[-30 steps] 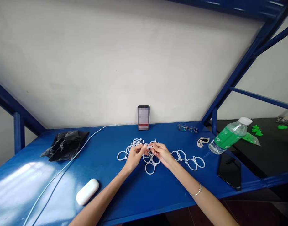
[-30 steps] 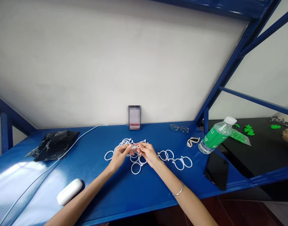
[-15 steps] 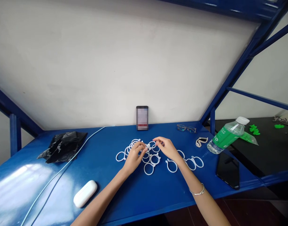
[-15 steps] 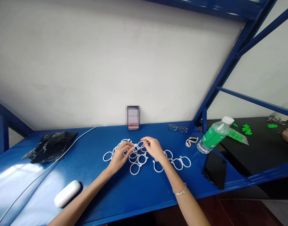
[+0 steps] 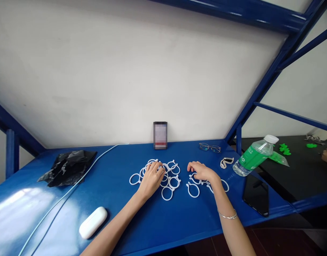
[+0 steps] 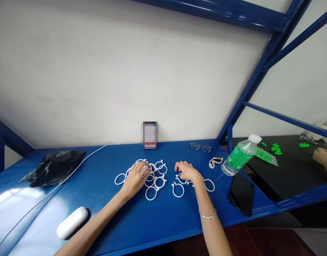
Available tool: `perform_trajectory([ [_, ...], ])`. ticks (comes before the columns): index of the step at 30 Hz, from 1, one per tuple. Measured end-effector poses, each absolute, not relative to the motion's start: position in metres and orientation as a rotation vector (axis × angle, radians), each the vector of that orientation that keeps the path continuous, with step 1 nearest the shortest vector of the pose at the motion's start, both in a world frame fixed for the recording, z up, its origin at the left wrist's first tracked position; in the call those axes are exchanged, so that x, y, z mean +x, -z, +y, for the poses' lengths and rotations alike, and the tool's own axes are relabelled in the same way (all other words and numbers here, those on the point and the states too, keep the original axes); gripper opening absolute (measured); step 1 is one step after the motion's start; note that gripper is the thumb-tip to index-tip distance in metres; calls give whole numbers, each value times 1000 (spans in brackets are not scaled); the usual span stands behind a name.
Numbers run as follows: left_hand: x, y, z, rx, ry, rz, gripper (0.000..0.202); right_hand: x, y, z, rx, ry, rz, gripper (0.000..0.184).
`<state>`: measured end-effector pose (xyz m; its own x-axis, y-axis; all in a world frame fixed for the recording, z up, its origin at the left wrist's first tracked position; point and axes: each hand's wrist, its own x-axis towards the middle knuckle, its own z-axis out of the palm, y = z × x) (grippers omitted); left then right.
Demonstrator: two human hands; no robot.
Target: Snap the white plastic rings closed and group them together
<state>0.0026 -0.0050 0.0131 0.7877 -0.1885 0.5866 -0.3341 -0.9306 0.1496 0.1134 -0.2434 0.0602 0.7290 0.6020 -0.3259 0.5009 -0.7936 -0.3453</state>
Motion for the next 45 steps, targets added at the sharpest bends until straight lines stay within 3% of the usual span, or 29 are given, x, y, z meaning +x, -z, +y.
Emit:
perform_trajectory([
  [9,1,-14,-7,2751,-888,-428,14,116,-44,-231,-2573,-508,-929,32],
  [18,-3,-17,-12,2636,-878,-479,15,110,-58,-224,-2398,-249,-1016,28],
  [24,-8,-21,-18,2448,-739,-526,18,96,-68,-210,-2105,-267,-1039,23],
  [37,-9,-26,-23,2075,-622,-406,14,83,-56,-190,-1901,-362,-970,20],
  [45,-9,-31,-16,2036,-583,-313,20,88,-53,-185,-1555,-535,-653,36],
])
